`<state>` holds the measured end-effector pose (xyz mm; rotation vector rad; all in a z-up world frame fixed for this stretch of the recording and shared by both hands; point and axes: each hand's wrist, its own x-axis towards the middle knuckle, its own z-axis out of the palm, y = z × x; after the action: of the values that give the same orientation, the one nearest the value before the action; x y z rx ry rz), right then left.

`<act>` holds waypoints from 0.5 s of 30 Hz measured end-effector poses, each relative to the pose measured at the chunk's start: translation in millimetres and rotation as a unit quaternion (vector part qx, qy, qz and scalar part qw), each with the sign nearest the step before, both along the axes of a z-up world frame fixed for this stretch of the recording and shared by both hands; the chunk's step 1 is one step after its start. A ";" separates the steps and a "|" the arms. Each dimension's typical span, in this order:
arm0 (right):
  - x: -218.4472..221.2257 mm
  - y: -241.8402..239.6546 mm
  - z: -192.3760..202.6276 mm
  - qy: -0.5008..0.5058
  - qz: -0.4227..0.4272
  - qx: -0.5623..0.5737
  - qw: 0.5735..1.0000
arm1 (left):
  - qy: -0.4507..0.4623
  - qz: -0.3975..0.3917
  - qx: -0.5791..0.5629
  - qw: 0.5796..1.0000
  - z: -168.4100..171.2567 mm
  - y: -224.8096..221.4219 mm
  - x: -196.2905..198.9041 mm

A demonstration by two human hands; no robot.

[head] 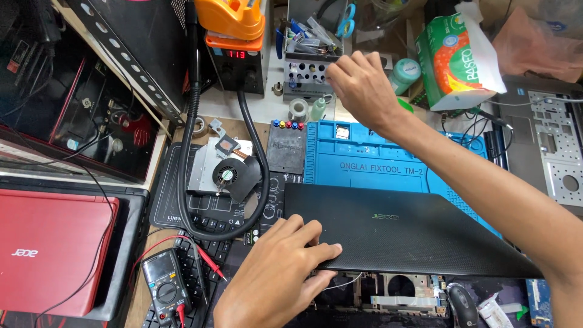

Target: Disassembling a laptop by removing screws and prying off the screen assembly

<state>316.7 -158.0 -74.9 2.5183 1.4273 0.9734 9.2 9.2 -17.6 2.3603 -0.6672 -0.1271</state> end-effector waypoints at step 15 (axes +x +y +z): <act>10.2 4.5 -7.6 0.015 -0.042 -0.020 0.999 | -0.010 0.001 0.001 1.000 -2.0 0.5 0.2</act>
<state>326.9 -153.5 -82.5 2.5518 1.3221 0.8868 9.4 9.7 -19.6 2.3662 -0.6735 -0.1036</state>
